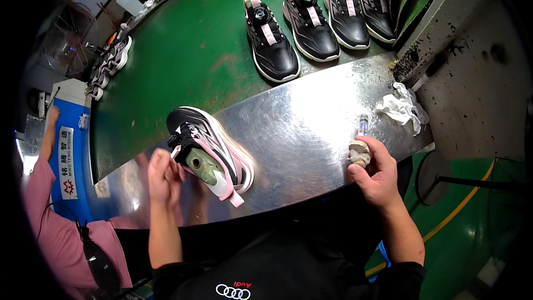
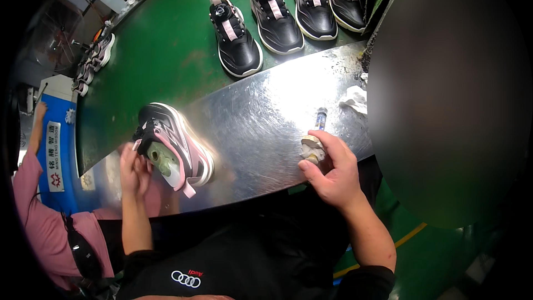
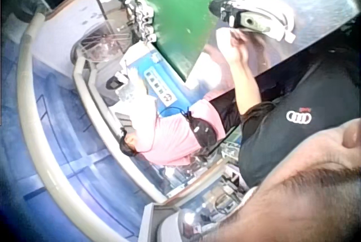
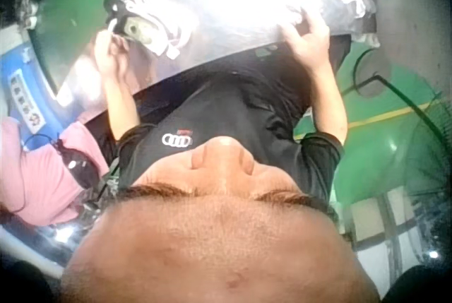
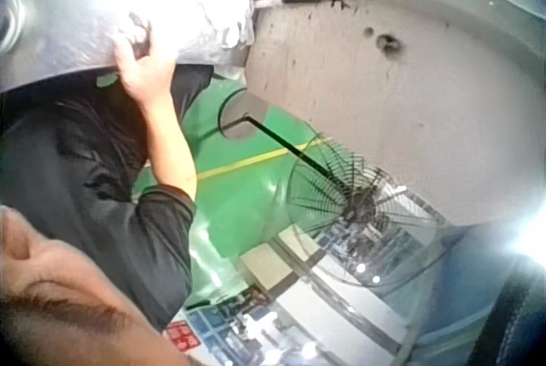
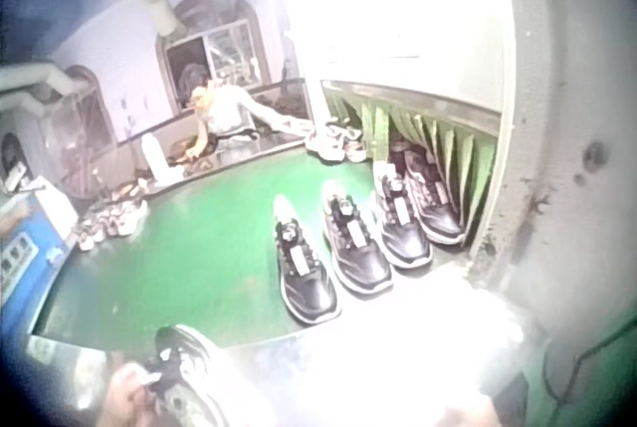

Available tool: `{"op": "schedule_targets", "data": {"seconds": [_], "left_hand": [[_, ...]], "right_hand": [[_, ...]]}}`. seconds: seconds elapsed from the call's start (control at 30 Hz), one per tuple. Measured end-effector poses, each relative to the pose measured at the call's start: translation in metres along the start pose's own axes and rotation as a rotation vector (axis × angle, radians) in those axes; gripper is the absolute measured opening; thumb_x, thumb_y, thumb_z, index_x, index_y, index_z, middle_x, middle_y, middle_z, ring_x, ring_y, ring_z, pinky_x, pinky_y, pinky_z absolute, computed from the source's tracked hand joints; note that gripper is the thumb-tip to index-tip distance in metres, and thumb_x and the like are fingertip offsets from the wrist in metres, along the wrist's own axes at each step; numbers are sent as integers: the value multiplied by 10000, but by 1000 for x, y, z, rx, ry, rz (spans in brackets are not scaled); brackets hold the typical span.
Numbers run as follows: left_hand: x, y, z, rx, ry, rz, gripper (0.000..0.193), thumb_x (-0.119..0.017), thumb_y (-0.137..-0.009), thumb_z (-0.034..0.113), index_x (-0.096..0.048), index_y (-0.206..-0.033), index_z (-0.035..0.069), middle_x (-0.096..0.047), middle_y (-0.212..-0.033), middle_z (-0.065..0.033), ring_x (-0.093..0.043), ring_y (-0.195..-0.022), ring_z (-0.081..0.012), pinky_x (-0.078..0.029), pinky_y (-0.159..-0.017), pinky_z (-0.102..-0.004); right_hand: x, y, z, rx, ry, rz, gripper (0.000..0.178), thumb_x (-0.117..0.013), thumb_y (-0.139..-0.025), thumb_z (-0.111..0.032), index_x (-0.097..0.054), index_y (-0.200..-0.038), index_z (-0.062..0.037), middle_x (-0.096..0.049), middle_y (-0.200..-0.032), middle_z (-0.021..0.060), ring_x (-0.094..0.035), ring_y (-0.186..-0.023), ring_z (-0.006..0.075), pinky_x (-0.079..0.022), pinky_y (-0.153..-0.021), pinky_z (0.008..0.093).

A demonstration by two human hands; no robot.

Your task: The person applies glue from a syringe along the seam where the sole meets the upper of several sneakers, then places each shoe on a conveyor belt.

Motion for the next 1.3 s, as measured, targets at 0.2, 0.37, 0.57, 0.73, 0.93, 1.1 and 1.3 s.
{"op": "schedule_targets", "data": {"seconds": [0.2,0.37,0.57,0.73,0.93,1.1,1.3], "left_hand": [[41,-98,-15,98,-560,29,314,-494,-940,350,-576,-909,49,-516,-555,45,-493,-477,-51,-380,-458,-167],[-16,-91,-5,68,-221,-105,319,-587,-890,318,-504,-1037,46,-594,-835,-36,-593,-723,-97,-495,-619,-237],[-101,-52,29,-98,172,-259,370,-637,-817,169,-453,-1086,-6,-594,-959,-104,-621,-824,-166,-539,-746,-315],[-109,-22,19,-101,507,-347,550,-682,-750,193,-480,-1224,1,-607,-1099,-145,-616,-993,-246,-501,-886,-361],[-100,-11,15,-20,535,-498,647,-734,-652,138,-464,-1236,72,-596,-1096,-113,-600,-1002,-226,-485,-895,-361],[-97,-3,15,-125,475,-593,670,-742,-616,50,-433,-1210,90,-556,-1056,-63,-540,-1017,-182,-435,-901,-335],[-102,7,19,-228,371,-663,738,-772,-617,79,-365,-1231,118,-546,-1106,-180,-541,-1061,-279,-449,-893,-405]], "right_hand": [[3,6,-7,-71,33,-123,429,-705,-734,-84,-567,-1129,12,-597,-789,29,-506,-625,53,-407,-558,180],[1,17,-21,-17,-45,-160,419,-686,-724,-94,-562,-1100,45,-609,-833,57,-539,-700,87,-431,-646,205],[-8,11,-40,-88,-250,-189,485,-669,-718,-119,-511,-1141,61,-619,-913,108,-591,-832,151,-459,-774,260],[-25,-1,-70,-70,-437,-262,506,-672,-723,-149,-493,-1149,56,-601,-904,131,-609,-846,207,-472,-783,304],[-57,-19,-116,41,-635,-469,523,-695,-778,-437,-500,-1050,-35,-584,-716,145,-504,-618,190,-381,-586,289],[-94,-26,-141,47,-758,-540,568,-576,-810,-602,-486,-1017,-80,-524,-601,89,-400,-540,169,-307,-568,317],[-108,-26,-150,-12,-935,-571,589,-608,-815,-554,-550,-1024,-7,-621,-706,181,-562,-715,257,-427,-770,418]]}}
Point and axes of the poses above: each hand's wrist, its own y-axis away from the middle knuckle, its own x-axis out of the back of the hand, z = x × y, the point moved 6 cm from there along -y, towards the middle knuckle
